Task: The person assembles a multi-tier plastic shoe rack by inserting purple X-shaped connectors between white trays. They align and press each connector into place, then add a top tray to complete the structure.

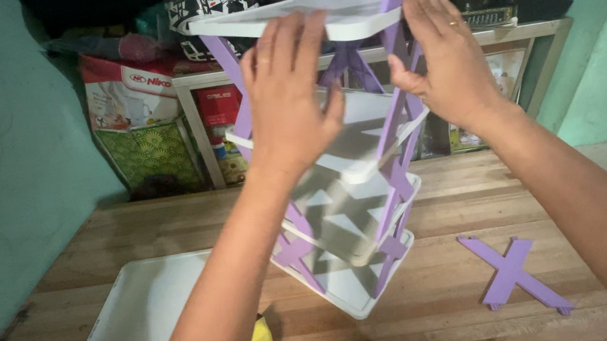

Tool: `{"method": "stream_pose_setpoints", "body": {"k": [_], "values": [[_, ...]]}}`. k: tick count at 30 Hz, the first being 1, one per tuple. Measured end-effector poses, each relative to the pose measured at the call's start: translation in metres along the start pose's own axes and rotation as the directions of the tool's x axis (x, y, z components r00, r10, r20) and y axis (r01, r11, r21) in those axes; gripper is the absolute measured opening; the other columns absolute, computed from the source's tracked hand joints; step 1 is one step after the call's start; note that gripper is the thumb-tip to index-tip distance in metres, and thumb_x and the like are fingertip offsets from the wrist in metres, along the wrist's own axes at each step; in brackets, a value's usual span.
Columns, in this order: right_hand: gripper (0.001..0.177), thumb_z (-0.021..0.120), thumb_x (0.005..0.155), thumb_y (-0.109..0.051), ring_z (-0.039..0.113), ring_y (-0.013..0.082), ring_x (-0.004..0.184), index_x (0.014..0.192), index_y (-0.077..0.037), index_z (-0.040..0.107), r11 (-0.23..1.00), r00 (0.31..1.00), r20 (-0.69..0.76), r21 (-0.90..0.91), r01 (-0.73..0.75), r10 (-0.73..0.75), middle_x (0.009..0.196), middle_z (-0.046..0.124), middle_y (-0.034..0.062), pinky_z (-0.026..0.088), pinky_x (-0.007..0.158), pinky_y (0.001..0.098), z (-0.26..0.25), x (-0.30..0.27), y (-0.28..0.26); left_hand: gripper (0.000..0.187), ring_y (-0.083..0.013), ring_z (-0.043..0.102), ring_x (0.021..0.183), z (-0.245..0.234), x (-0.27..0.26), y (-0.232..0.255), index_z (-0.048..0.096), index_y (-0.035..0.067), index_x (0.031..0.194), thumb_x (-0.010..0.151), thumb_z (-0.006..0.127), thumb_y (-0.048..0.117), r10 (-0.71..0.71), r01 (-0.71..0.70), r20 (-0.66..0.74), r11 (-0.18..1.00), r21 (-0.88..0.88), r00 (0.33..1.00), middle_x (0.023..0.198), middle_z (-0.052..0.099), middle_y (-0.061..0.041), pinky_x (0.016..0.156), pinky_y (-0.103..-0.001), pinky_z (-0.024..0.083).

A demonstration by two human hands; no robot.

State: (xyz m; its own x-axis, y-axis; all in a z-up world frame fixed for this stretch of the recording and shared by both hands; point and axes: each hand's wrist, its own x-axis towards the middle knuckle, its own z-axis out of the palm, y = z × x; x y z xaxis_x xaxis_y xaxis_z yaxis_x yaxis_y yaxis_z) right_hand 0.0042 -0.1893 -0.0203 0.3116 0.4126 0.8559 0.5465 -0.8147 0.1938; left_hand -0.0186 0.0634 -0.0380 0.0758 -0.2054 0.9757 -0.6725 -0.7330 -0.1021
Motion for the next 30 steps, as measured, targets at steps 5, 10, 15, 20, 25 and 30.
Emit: {"method": "stream_pose_setpoints", "body": {"k": [5, 10, 15, 20, 25, 30], "values": [[0.074, 0.052, 0.102, -0.024, 0.039, 0.0467, 0.15, 0.16, 0.012, 0.023, 0.998, 1.0, -0.012, 0.056, -0.019, 0.02, 0.158, 0.039, 0.0362, 0.021, 0.128, 0.0547, 0.006, -0.008, 0.019, 0.085, -0.0376, 0.041, 0.147, 0.011, 0.006, 0.03, 0.035, 0.011, 0.159, 0.083, 0.071, 0.02, 0.025, -0.025, 0.052, 1.0, -0.012, 0.998, 0.154, 0.045, -0.019, 0.121, -0.055, 0.031], [0.048, 0.041, 0.111, -0.017, 0.042, 0.0515, 0.142, 0.151, 0.01, 0.038, 0.989, 0.996, 0.002, 0.123, -0.083, 0.084, 0.152, 0.045, 0.036, 0.026, 0.124, 0.0569, 0.009, -0.023, 0.042, 0.088, -0.0427, 0.039, 0.147, 0.029, 0.013, 0.06, 0.034, 0.003, 0.157, 0.08, 0.071, 0.021, 0.062, -0.061, 0.086, 0.998, -0.01, 0.994, 0.155, 0.042, -0.025, 0.122, -0.056, 0.032], [0.035, 0.04, 0.113, -0.016, 0.046, 0.058, 0.125, 0.141, 0.004, 0.049, 0.944, 0.968, 0.082, 0.217, -0.248, 0.235, 0.13, 0.058, 0.0337, 0.035, 0.111, 0.0606, 0.017, -0.025, 0.051, 0.084, -0.0424, 0.039, 0.148, 0.045, 0.02, 0.08, 0.033, -0.003, 0.157, 0.082, 0.068, 0.016, 0.056, -0.061, 0.093, 0.997, 0.046, 0.994, 0.154, 0.042, -0.027, 0.122, -0.052, 0.036], [0.039, 0.041, 0.111, -0.018, 0.057, 0.0503, 0.125, 0.147, -0.003, 0.045, 0.92, 0.941, 0.157, 0.213, -0.328, 0.299, 0.129, 0.064, 0.0285, 0.03, 0.118, 0.0574, 0.018, -0.02, 0.049, 0.085, -0.0396, 0.036, 0.152, 0.053, 0.015, 0.086, 0.03, 0.001, 0.161, 0.083, 0.064, 0.01, 0.001, -0.013, 0.105, 0.993, 0.117, 0.994, 0.16, 0.038, -0.023, 0.122, -0.052, 0.036], [0.058, 0.053, 0.109, -0.012, 0.047, 0.0441, 0.143, 0.161, 0.001, 0.029, 0.91, 0.976, 0.039, 0.355, -0.216, 0.216, 0.153, 0.05, 0.0297, 0.038, 0.116, 0.0498, 0.025, -0.047, 0.04, 0.081, -0.0364, 0.027, 0.158, 0.056, 0.0, 0.091, 0.029, 0.009, 0.164, 0.089, 0.06, 0.005, -0.019, 0.017, 0.045, 0.999, 0.044, 0.999, 0.171, 0.026, -0.021, 0.126, -0.05, 0.032], [0.061, 0.06, 0.103, -0.012, 0.05, 0.0374, 0.144, 0.158, -0.001, 0.036, 0.854, 0.929, 0.034, 0.383, -0.352, 0.368, 0.154, 0.051, 0.0265, 0.039, 0.115, 0.0426, 0.02, -0.105, 0.04, 0.078, -0.0303, 0.029, 0.162, 0.052, -0.038, 0.119, 0.032, 0.006, 0.163, 0.092, 0.063, 0.01, 0.053, -0.033, 0.15, 0.991, -0.131, 0.987, 0.171, 0.03, -0.016, 0.13, -0.05, 0.03]]}}
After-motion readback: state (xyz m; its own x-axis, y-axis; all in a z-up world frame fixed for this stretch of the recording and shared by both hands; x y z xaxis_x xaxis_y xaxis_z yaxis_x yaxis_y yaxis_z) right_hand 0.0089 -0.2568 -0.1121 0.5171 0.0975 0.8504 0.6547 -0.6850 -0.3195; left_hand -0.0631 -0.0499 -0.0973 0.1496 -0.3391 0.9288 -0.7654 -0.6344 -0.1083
